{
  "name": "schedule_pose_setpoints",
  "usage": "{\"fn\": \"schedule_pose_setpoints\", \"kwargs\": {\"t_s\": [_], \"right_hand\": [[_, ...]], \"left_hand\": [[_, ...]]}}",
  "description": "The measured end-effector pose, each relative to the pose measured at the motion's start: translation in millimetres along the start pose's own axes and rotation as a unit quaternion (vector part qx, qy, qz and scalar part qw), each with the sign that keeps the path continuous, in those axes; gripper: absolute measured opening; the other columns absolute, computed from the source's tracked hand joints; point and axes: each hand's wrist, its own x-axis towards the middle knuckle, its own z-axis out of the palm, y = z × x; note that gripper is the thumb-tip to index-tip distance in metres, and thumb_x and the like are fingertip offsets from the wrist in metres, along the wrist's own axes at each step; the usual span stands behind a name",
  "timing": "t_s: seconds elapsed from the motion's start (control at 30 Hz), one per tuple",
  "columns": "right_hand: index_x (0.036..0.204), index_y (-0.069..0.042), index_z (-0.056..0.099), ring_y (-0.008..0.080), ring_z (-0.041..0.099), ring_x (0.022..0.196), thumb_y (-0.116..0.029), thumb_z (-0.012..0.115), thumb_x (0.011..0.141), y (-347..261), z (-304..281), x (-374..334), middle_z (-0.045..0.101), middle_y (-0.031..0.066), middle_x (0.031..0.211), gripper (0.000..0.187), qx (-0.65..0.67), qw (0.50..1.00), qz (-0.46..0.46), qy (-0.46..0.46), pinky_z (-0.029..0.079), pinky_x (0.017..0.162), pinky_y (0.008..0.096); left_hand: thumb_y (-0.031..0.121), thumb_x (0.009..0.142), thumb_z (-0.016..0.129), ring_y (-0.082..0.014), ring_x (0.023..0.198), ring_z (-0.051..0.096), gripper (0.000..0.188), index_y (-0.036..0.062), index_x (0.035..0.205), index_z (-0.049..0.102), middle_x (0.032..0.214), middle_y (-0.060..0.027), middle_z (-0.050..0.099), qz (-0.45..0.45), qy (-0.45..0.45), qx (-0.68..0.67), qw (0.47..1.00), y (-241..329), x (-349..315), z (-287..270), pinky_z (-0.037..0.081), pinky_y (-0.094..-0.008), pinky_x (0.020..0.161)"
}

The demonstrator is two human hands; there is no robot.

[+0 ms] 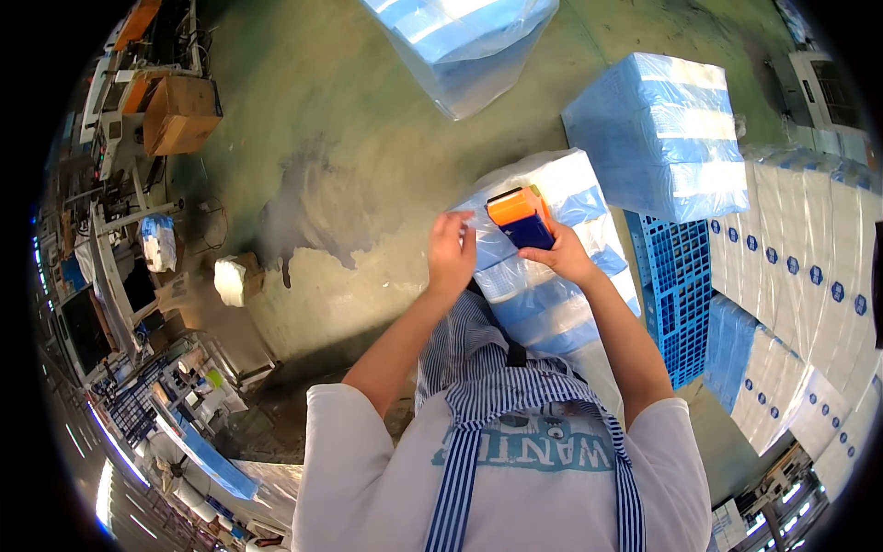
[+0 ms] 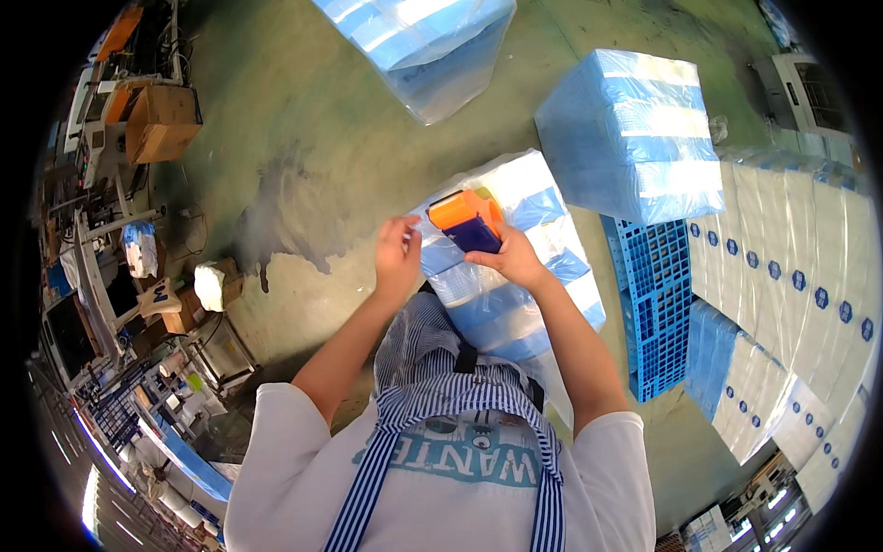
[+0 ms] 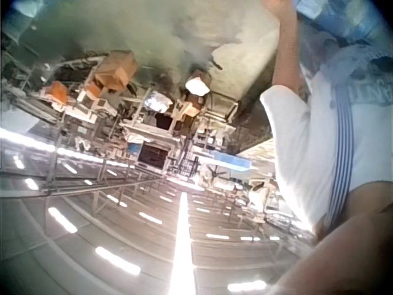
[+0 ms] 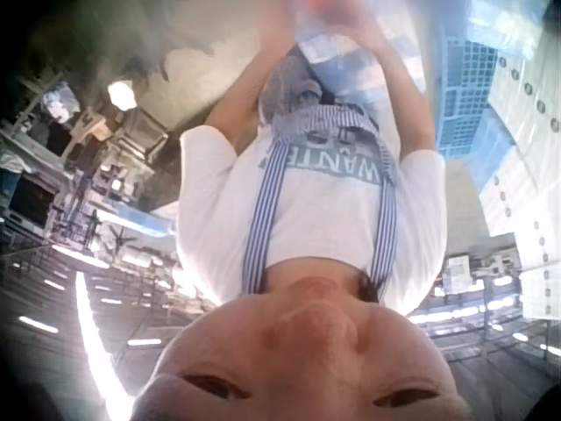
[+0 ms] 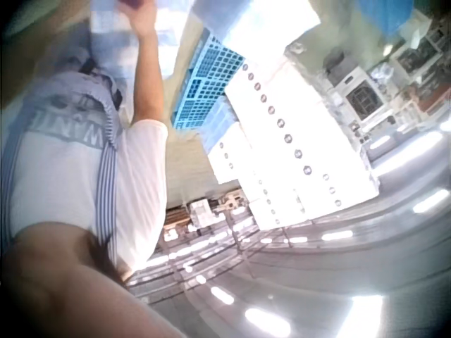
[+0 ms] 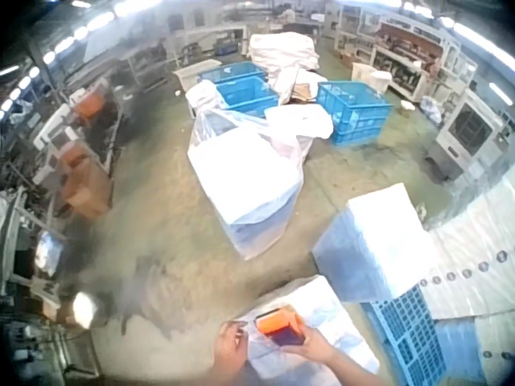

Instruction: The person places items into plastic bags, seals the bags using a hand-held tape dispenser, and سپس stacks the finished packages onto a pallet.

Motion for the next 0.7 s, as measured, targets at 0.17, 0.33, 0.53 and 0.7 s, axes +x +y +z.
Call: {"fn": "schedule_pose_setpoints", "kwargs": {"t_s": [0.17, 0.33, 0.53, 0.7], "right_hand": [[0.106, -0.001, 0.061, 0.0140, 0.060, 0.087, -0.022, 0.082, 0.071, -5, 4, 7, 0.066, 0.0066, 0.096, 0.045, 0.036, 0.999, 0.013, -0.013, 0.047, 0.081, 0.0284], [0.103, -0.001, 0.062, 0.0150, 0.060, 0.084, -0.022, 0.080, 0.072, -12, 2, 9, 0.065, 0.0064, 0.091, 0.043, -0.003, 1.000, 0.004, 0.002, 0.047, 0.078, 0.0286], [0.097, 0.004, 0.060, 0.0148, 0.062, 0.070, -0.025, 0.077, 0.075, -63, -1, 0, 0.065, 0.0073, 0.075, 0.041, -0.027, 0.985, 0.141, 0.095, 0.049, 0.067, 0.0276], [0.090, 0.003, 0.059, 0.0122, 0.061, 0.061, -0.031, 0.077, 0.073, -63, -20, -44, 0.064, 0.0070, 0.068, 0.042, -0.066, 0.958, 0.257, 0.108, 0.047, 0.057, 0.0246]], "left_hand": [[0.021, 0.087, 0.066, -0.0161, 0.097, 0.059, 0.033, 0.0030, 0.114, 0.061, 0.110, -0.0095, 0.061, -0.134, -0.176, -0.243, 0.944, 28, 103, -30, 0.048, -0.0287, 0.083], [0.019, 0.086, 0.068, -0.0116, 0.084, 0.061, 0.022, 0.0006, 0.099, 0.067, 0.092, -0.0060, 0.067, -0.150, -0.332, -0.263, 0.893, 28, 133, -17, 0.048, -0.0253, 0.077], [0.013, 0.086, 0.066, -0.0112, 0.074, 0.061, 0.015, -0.0013, 0.091, 0.068, 0.081, -0.0045, 0.067, -0.166, -0.225, -0.185, 0.942, 14, 179, 18, 0.048, -0.0222, 0.069], [0.024, 0.085, 0.066, -0.0120, 0.074, 0.062, 0.020, 0.0060, 0.092, 0.069, 0.083, -0.0043, 0.068, -0.191, -0.170, -0.046, 0.966, 3, 221, 53, 0.049, -0.0286, 0.070]]}}
